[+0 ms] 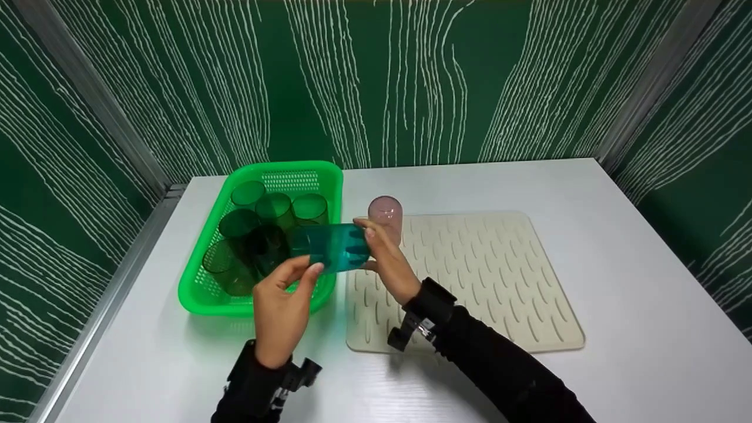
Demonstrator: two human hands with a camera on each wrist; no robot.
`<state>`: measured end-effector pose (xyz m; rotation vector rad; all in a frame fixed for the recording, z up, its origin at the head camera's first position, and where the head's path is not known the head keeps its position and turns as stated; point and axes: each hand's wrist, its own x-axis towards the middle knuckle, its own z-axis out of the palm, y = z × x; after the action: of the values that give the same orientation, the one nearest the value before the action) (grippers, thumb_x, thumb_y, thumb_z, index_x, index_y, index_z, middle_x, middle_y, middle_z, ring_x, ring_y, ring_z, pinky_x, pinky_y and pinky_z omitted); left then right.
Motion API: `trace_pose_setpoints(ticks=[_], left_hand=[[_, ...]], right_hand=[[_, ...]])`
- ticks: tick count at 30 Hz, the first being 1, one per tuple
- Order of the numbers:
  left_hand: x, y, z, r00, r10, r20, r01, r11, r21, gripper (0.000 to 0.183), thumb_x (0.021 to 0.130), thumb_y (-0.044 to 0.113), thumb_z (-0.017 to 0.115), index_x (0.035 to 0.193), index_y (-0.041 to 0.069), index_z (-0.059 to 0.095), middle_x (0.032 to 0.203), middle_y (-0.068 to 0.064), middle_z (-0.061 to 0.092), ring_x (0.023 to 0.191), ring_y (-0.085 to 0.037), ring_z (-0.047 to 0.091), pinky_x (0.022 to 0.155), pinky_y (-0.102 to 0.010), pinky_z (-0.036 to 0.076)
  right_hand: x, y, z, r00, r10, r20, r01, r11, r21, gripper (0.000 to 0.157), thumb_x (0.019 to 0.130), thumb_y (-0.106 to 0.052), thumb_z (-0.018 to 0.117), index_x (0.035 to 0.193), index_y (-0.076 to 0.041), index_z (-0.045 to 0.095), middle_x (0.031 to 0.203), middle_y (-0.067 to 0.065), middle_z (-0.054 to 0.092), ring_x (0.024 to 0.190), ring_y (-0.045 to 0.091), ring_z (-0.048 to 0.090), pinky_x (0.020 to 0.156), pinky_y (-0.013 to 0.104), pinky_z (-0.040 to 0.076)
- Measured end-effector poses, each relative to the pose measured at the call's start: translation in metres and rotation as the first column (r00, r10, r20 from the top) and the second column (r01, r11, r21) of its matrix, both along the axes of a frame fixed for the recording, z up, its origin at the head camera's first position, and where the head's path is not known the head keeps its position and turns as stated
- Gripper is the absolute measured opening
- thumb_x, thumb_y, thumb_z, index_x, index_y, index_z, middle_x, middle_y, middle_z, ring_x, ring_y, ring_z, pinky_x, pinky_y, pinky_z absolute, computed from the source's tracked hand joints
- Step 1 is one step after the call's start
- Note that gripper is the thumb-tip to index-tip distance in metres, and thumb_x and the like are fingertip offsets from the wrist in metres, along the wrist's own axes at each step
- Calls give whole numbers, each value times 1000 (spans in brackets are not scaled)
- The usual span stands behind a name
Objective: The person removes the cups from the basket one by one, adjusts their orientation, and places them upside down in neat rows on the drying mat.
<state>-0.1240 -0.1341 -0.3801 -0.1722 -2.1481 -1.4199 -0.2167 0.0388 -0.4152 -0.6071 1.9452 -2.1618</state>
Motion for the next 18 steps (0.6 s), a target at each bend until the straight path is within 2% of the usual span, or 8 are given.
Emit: trace_pose_setpoints(ticks=[2,4,7,9,13,18], left_hand=[[-1,6,-2,999,-25,36,22,997,80,19,91,11,69,107,1,72,102,-12,76,99,-17,71,74,-23,53],[-3,11,-4,997,-49,57,41,989,145,19,91,11,69,106,1,72,101,-12,76,94,-12,70,63,-18,46],[-5,19,-8,992,-95,85,73,970,233,18,91,10,69,105,0,72,100,-15,76,89,-7,69,57,-19,37],[-6,24,-10,986,-127,107,91,954,287,18,91,9,68,105,-2,71,99,-16,76,87,-6,69,61,-19,41],[-7,31,-14,973,-176,151,113,928,354,18,92,9,68,105,-3,71,99,-17,75,90,-8,70,78,-24,52],[-8,36,-17,964,-209,166,139,924,355,19,92,10,67,105,-4,70,99,-18,75,91,-11,70,87,-26,53]], right_hand=[[3,4,2,1000,20,6,-19,999,-45,65,104,-51,34,152,-8,30,154,20,31,133,38,46,103,52,48],[6,9,3,1000,30,9,-29,997,-69,69,102,-56,36,153,-10,28,154,20,29,132,36,45,104,53,47],[10,15,2,999,43,15,-41,993,-108,72,100,-56,41,154,-11,22,153,21,28,130,35,46,104,53,46],[12,19,1,999,41,18,-39,992,-121,73,100,-54,44,154,-11,19,154,21,27,130,35,46,104,52,46],[14,25,-1,1000,17,6,-16,994,-112,69,102,-48,45,154,-12,18,156,19,25,131,36,45,103,49,47],[13,33,-1,1000,17,-23,-19,996,-85,62,104,-42,43,154,-12,20,157,20,23,132,36,44,101,45,48]])
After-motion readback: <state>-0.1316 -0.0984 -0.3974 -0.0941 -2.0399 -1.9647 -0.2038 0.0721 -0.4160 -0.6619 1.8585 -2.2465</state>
